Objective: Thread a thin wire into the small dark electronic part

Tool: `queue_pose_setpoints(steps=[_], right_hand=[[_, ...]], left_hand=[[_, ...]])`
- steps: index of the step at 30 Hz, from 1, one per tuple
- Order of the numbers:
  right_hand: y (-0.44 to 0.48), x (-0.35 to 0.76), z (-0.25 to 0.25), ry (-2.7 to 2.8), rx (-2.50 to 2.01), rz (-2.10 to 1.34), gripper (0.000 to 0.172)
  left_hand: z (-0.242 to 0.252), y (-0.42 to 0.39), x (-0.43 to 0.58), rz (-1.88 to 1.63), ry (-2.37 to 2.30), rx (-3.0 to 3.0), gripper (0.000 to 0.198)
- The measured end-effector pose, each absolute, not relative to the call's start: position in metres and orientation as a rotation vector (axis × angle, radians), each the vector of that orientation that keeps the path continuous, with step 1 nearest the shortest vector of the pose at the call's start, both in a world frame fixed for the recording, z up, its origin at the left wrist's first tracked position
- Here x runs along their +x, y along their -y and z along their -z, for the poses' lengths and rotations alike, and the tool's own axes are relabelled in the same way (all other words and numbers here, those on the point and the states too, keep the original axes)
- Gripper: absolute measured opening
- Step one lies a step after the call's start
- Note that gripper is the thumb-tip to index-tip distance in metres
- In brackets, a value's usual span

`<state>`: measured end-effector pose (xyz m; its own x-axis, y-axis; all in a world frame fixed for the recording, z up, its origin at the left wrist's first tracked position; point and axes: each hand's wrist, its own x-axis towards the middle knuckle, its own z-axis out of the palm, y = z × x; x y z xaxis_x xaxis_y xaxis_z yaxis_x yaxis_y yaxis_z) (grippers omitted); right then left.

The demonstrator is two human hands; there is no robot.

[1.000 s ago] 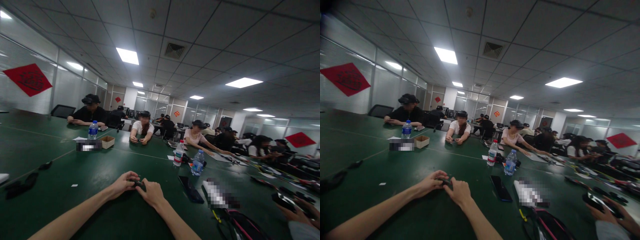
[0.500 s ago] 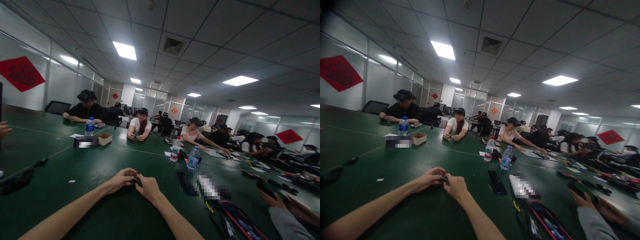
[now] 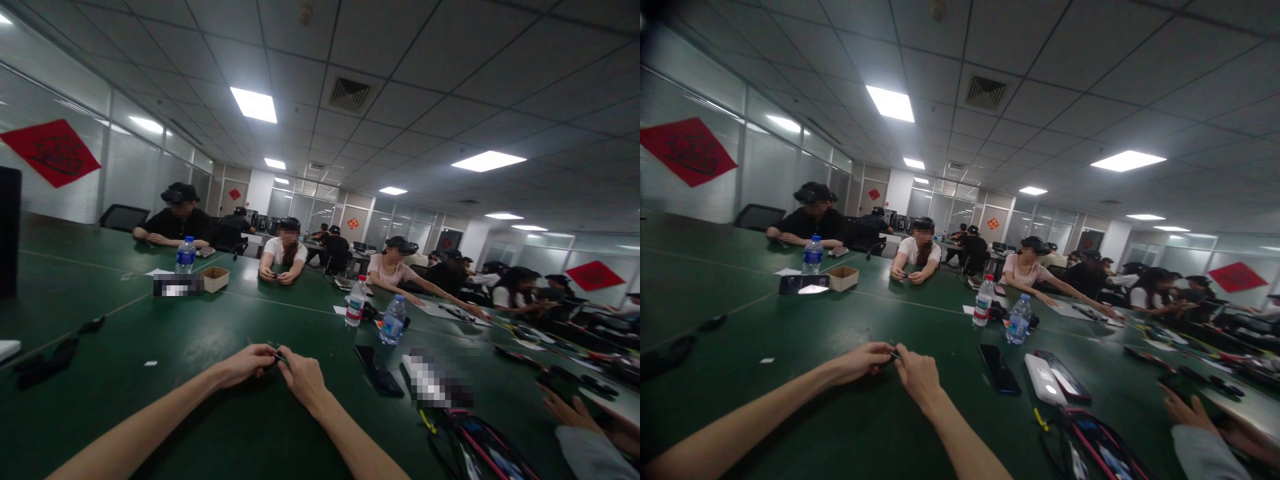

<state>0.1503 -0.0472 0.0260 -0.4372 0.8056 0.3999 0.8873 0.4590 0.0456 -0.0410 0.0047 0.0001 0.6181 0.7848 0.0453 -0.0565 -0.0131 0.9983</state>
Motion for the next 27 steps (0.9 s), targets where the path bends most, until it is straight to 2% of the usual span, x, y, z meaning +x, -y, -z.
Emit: queue_pose_setpoints(steps=[5, 12, 16, 27], right_hand=[[0.0458, 0.1499, -0.0241, 2.356, -1.425, 0.336, 0.040], [0.0472, 0.1482, -0.0281, 2.316, -1.472, 0.261, 0.035], [0.0457, 0.1502, -0.0287, 2.389, -1.470, 0.257, 0.032], [0.0397, 0.1497, -0.0210, 2.334, -1.484, 0.394, 0.036]], left_hand=[[0.0007, -0.0062, -0.0412, -0.801, -0.643, 1.402, 0.049], [-0.0033, -0.0004, -0.0413, -0.874, -0.557, 1.220, 0.034], [-0.0037, 0.0009, -0.0412, -0.913, -0.545, 1.171, 0.036], [-0.0038, 0.0001, -0.0418, -0.943, -0.613, 1.165, 0.044]])
